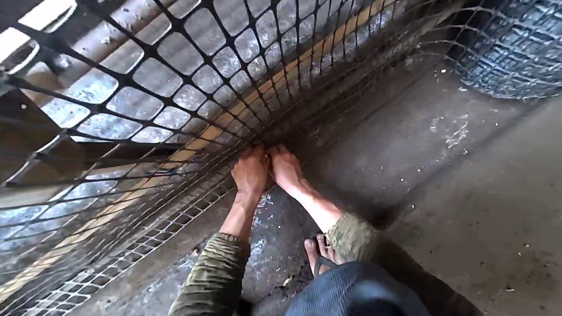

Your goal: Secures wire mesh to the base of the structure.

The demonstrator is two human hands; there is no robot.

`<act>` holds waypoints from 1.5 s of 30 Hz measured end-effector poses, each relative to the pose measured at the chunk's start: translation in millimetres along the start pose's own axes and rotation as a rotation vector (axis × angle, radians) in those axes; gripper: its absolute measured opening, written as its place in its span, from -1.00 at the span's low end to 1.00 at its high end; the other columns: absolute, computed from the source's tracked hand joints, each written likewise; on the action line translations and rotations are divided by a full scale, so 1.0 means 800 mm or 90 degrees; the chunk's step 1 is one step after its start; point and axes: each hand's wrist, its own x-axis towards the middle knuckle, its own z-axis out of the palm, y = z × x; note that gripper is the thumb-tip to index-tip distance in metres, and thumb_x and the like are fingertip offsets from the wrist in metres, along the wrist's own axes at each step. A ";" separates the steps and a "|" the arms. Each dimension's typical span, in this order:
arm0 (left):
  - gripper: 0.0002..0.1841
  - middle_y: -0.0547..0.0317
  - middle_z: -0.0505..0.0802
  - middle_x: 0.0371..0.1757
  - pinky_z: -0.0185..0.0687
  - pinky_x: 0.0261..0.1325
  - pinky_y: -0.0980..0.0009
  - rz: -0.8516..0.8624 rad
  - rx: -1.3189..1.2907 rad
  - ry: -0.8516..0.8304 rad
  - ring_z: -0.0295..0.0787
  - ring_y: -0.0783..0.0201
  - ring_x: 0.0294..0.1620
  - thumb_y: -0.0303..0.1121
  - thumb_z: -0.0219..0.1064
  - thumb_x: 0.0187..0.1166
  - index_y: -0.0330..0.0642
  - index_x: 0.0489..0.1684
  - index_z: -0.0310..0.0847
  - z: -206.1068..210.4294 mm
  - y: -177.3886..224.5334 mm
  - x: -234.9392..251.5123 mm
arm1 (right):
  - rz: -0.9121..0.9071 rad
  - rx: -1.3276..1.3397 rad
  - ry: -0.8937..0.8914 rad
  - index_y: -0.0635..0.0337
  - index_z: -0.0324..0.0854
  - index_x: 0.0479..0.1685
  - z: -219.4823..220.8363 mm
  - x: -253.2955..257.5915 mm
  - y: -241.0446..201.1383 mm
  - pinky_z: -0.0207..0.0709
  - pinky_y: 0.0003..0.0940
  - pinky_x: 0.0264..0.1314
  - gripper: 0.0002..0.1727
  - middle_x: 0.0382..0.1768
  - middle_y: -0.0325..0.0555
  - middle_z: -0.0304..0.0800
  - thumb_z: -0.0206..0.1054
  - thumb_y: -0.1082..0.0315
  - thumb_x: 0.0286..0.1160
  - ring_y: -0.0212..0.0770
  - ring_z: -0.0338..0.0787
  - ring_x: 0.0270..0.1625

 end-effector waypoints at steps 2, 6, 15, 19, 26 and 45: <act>-0.71 -0.15 0.86 0.20 0.66 -0.01 -0.37 0.011 0.007 0.012 0.84 -0.32 0.06 -0.25 0.19 0.78 -0.03 0.25 0.81 -0.001 0.000 0.000 | -0.002 0.017 -0.010 0.33 0.68 0.21 -0.003 0.003 0.002 0.70 0.08 0.29 -0.71 0.23 0.26 0.72 0.32 0.34 0.65 0.19 0.81 0.22; -0.69 -0.22 0.82 0.24 0.68 0.01 -0.36 0.063 -0.014 0.035 0.84 -0.33 0.06 -0.33 0.17 0.78 -0.11 0.28 0.78 0.009 -0.014 0.003 | 0.018 0.053 -0.079 0.32 0.66 0.24 -0.018 0.010 -0.001 0.64 0.09 0.39 -0.66 0.33 0.25 0.68 0.36 0.29 0.62 0.17 0.76 0.34; -0.76 -0.22 0.86 0.08 0.74 0.19 -0.12 0.256 -0.186 0.122 0.86 -0.15 0.08 -0.43 0.24 0.73 -0.32 0.08 0.82 0.025 -0.066 0.015 | 0.004 0.167 -0.083 0.23 0.70 0.17 -0.036 0.011 0.017 0.69 0.08 0.24 -0.76 -0.01 0.14 0.86 0.23 0.33 0.76 0.07 0.87 0.10; -0.76 -0.24 0.85 0.08 0.73 0.19 -0.13 0.235 -0.182 0.132 0.86 -0.15 0.09 -0.40 0.24 0.74 -0.32 0.07 0.82 0.027 -0.063 0.015 | -0.039 0.164 -0.010 0.24 0.79 0.07 -0.018 0.003 0.023 0.71 0.02 0.25 -0.79 -0.04 0.12 0.90 0.29 0.36 0.70 0.04 0.89 0.08; -0.76 -0.26 0.85 0.06 0.73 0.17 -0.15 0.209 -0.171 0.134 0.86 -0.20 0.06 -0.40 0.25 0.73 -0.33 0.07 0.82 0.027 -0.053 0.014 | -0.046 0.042 -0.040 0.15 0.71 0.41 -0.006 0.004 0.015 0.65 0.08 0.38 -0.63 0.15 0.16 0.87 0.18 0.33 0.76 0.12 0.85 0.24; -0.77 -0.24 0.86 0.09 0.73 0.20 -0.13 0.208 -0.193 0.146 0.86 -0.17 0.09 -0.43 0.25 0.72 -0.33 0.08 0.82 0.028 -0.057 0.017 | 0.045 -0.067 -0.130 0.39 0.50 0.43 -0.025 0.011 -0.031 0.70 0.07 0.27 -0.50 0.51 0.35 0.44 0.43 0.42 0.51 0.26 0.76 0.27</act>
